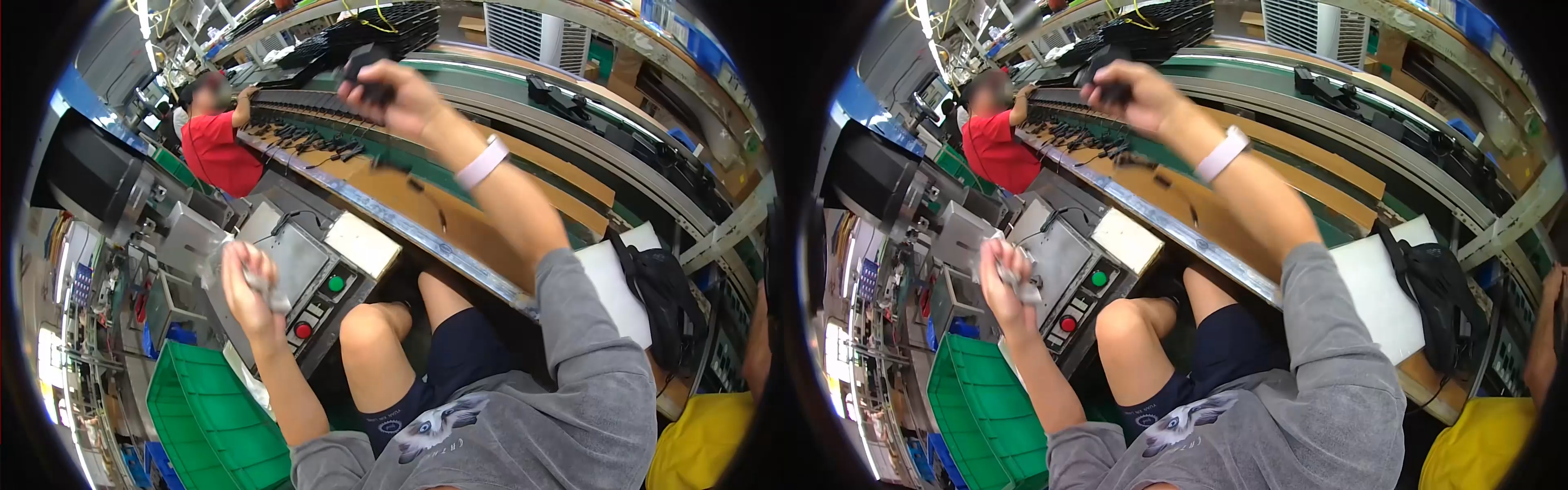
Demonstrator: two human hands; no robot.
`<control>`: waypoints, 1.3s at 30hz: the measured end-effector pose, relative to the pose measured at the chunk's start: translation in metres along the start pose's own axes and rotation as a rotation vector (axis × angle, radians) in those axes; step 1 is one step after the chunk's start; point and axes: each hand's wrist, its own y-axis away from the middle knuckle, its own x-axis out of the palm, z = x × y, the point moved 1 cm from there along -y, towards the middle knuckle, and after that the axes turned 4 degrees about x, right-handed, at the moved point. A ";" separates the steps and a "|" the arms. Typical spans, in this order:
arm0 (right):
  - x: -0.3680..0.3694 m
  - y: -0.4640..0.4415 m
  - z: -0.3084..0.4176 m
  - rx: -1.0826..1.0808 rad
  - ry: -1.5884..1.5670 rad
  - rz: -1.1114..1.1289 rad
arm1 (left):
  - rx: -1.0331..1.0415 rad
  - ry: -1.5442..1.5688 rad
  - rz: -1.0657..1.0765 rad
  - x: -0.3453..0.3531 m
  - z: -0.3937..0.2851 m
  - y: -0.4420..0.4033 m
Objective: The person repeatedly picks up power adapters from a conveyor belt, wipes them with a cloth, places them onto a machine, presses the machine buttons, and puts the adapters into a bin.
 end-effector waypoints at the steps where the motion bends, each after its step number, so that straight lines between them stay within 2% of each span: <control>1: 0.003 0.000 0.034 -0.140 0.422 -0.112 | -0.101 0.049 0.016 -0.011 0.006 0.018; 2: 0.003 0.000 0.068 -0.275 0.844 -0.223 | -0.203 0.098 0.029 -0.024 0.013 0.036; 4: -0.006 -0.006 0.120 -1.025 1.733 -0.459 | -0.370 0.131 -0.084 -0.056 0.030 0.074; 6: 0.013 0.010 0.150 -1.095 2.199 -0.449 | -0.428 0.114 -0.156 -0.093 0.052 0.115; 8: -0.028 0.007 0.180 -1.069 2.536 -0.383 | -0.511 0.172 -0.280 -0.121 0.071 0.156; 10: -0.086 0.014 0.202 -0.919 2.714 -0.307 | -0.509 0.203 -0.336 -0.135 0.081 0.192; 12: -0.179 0.025 0.226 -0.809 2.752 -0.525 | -0.530 0.259 -0.429 -0.145 0.086 0.222; 13: -0.192 0.028 0.234 -0.064 2.685 -0.752 | -0.536 0.288 -0.475 -0.148 0.088 0.233; 16: -0.250 0.041 0.237 0.102 2.600 -0.770 | -0.602 0.066 -0.551 -0.149 0.085 0.255; 18: -0.252 0.018 0.215 0.314 2.728 -1.020 | -0.667 0.023 -0.523 -0.145 0.079 0.257; 19: -0.222 0.005 0.189 0.226 2.707 -1.085 | -0.691 -0.033 -0.516 -0.138 0.079 0.253; 21: -0.174 -0.034 0.131 0.192 2.808 -0.984 | -0.740 -0.056 -0.454 -0.136 0.084 0.248; 24: -0.227 -0.117 0.081 -0.020 2.508 -0.517 | -0.796 -0.090 -0.462 -0.126 0.090 0.233; 25: -0.232 -0.145 0.057 -0.091 2.481 -0.441 | -0.799 -0.065 -0.478 -0.125 0.092 0.231; 27: -0.255 -0.198 0.020 -0.348 2.533 -0.241 | -0.846 -0.125 -0.497 -0.127 0.097 0.236; 28: -0.261 -0.220 0.005 -0.400 2.616 -0.154 | -0.869 -0.152 -0.508 -0.127 0.100 0.236; 30: -0.276 -0.267 -0.018 -0.401 2.707 -0.050 | -0.920 -0.224 -0.560 -0.128 0.102 0.240; 33: -0.299 -0.332 -0.048 -0.318 2.686 -0.103 | -0.946 -0.272 -0.633 -0.137 0.113 0.259; 36: -0.316 -0.377 -0.076 -0.402 2.645 0.048 | -1.000 -0.308 -0.727 -0.139 0.123 0.267; 37: -0.325 -0.379 -0.082 -0.353 2.641 0.070 | -1.005 -0.306 -0.746 -0.140 0.129 0.270; 39: -0.337 -0.373 -0.099 -0.090 2.714 0.037 | -1.026 -0.285 -0.762 -0.143 0.139 0.275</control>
